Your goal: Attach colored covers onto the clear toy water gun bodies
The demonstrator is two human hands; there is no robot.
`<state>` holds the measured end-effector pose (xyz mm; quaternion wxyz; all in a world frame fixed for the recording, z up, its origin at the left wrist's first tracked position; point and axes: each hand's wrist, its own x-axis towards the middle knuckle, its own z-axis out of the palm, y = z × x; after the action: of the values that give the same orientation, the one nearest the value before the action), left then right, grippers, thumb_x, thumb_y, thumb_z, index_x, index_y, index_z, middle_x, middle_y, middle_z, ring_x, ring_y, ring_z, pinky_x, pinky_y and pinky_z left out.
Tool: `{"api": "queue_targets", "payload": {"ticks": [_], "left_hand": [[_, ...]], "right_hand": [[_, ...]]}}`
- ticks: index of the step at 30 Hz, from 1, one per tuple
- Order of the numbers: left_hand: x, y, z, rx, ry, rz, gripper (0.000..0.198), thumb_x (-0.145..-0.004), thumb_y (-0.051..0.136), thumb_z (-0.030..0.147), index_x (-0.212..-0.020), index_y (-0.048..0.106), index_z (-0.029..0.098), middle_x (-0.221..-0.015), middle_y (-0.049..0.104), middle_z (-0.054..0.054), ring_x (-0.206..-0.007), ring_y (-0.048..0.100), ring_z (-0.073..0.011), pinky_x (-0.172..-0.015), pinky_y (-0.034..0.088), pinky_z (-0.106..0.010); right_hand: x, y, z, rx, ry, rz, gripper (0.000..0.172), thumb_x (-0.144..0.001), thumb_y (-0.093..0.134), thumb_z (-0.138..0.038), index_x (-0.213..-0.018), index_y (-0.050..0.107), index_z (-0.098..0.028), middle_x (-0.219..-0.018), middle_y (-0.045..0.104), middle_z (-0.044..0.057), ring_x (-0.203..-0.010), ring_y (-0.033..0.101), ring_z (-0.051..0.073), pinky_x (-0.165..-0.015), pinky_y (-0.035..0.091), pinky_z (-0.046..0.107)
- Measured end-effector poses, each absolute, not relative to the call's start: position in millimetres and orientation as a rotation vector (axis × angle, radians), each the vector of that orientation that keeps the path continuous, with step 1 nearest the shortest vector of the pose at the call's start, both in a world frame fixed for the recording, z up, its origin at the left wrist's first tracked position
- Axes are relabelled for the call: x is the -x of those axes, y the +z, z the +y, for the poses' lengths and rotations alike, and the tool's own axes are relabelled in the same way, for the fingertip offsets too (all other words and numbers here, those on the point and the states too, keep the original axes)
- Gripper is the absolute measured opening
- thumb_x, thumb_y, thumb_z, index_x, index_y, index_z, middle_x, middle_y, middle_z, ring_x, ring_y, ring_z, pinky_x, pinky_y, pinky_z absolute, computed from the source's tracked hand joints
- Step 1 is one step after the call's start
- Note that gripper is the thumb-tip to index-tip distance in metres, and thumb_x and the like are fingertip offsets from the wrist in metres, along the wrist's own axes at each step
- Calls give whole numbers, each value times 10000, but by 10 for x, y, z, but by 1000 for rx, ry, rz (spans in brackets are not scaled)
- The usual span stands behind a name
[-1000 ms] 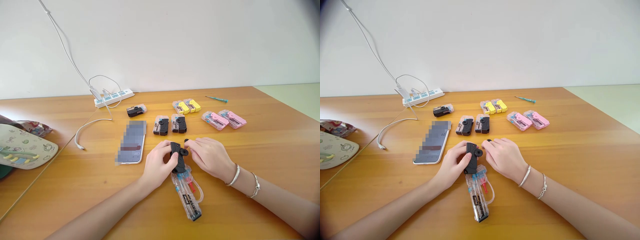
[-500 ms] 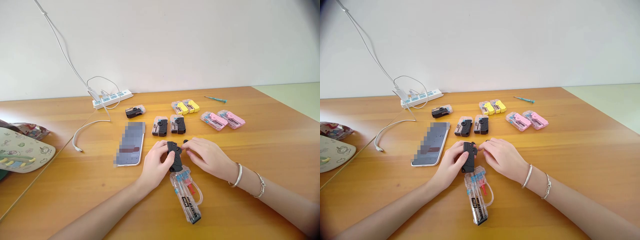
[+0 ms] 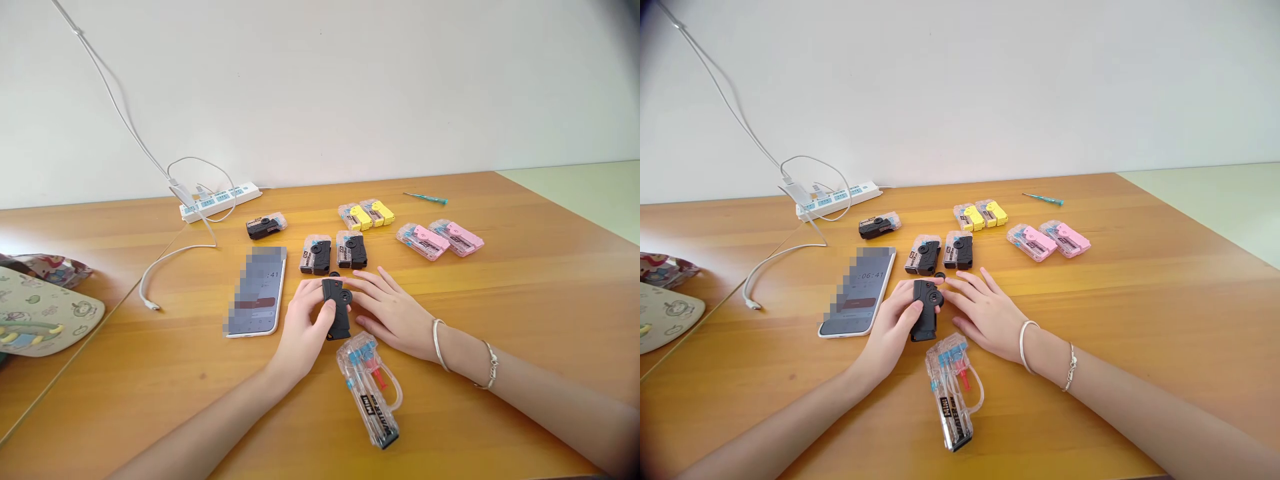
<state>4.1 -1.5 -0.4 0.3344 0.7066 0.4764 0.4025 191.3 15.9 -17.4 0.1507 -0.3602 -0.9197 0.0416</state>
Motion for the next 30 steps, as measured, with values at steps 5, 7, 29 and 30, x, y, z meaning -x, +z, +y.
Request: {"api": "queue_targets", "payload": {"ticks": [5, 7, 29, 30], "left_hand": [[-37, -35, -26, -1810, 1046, 1222, 258, -861, 411, 209, -884, 668, 202, -966, 655, -42, -978, 510, -204, -860, 438, -340], [-41, -36, -30, -1795, 1054, 1222, 240, -863, 426, 226, -870, 665, 197, -948, 644, -41, -963, 517, -200, -849, 443, -329], [-44, -62, 5, -1562, 1108, 1310, 264, -856, 435, 327, -775, 626, 164, -808, 675, -49, -784, 603, -183, -683, 485, -267], [-49, -65, 2, -1576, 1098, 1309, 257, -854, 440, 320, -779, 631, 166, -807, 676, -47, -783, 603, -183, -682, 486, -265]], "right_hand": [[-1847, -190, 214, 1009, 133, -2617, 397, -903, 399, -253, -1292, 415, -170, -1354, 473, 94, -1332, 274, 262, -1069, 211, 585], [-1831, -194, 225, 999, 153, -2632, 356, -906, 398, -255, -1245, 449, -158, -1313, 514, 91, -1324, 286, 268, -1074, 197, 585], [-1846, -166, 226, 1004, 86, -2521, 58, -851, 498, -191, -866, 553, -204, -939, 634, 43, -1093, 484, 226, -1015, 323, 472], [-1845, -159, 225, 994, 86, -2511, 56, -846, 502, -175, -823, 544, -203, -896, 633, 39, -1043, 507, 218, -986, 354, 452]]}}
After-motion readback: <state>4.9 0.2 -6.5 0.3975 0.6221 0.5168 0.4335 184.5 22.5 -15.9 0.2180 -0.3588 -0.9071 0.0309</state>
